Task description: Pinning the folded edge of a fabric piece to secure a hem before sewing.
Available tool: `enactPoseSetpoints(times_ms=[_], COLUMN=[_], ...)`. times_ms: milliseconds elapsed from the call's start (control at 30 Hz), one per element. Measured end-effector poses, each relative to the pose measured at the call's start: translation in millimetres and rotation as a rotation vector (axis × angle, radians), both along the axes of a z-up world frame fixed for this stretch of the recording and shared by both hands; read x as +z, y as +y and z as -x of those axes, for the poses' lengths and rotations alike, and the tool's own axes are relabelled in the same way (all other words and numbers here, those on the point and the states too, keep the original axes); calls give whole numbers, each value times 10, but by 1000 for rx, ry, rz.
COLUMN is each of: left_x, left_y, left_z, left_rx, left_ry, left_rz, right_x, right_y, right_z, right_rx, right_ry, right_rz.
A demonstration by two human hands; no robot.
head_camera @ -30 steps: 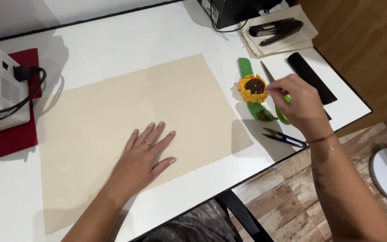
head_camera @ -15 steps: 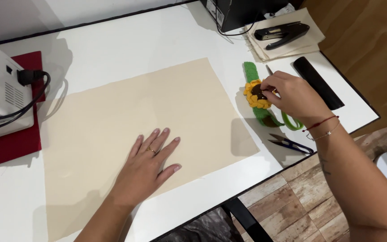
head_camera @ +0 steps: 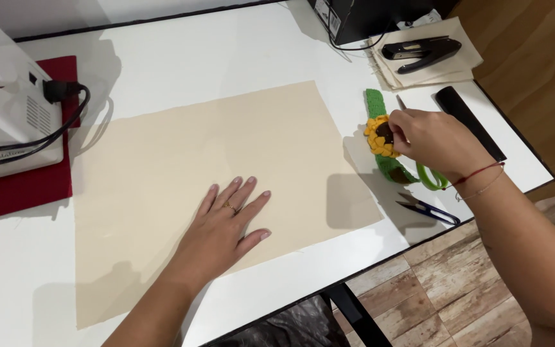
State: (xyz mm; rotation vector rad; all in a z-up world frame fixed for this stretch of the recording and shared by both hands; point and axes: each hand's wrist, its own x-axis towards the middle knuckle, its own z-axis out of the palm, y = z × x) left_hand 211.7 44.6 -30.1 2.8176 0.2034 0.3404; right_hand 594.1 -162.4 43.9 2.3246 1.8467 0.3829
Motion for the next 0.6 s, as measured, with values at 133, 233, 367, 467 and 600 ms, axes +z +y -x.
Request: enactPoseSetpoints(times_ms=[133,233,367,467,600], left_x=[-39,-74,-86,-101,-130], left_y=[11,10,7,13,8], left_z=[-9,-10,-3,-11,-4], left_rx=[2,4,6,5,6], left_ry=[8,-8,-17,-26,-45], left_rz=[-5,-21,-17,-12,-45], right_x=[-37,-104,-87,-85,-142], right_y=[-5,-15,-13,-15,-35], right_z=[55,39,63,83,85], right_rx=[3,-26,-13,0,-21], right_ry=[-101,-92,-104,-107,-138], right_rz=[-21,-46,-31,-23,-39])
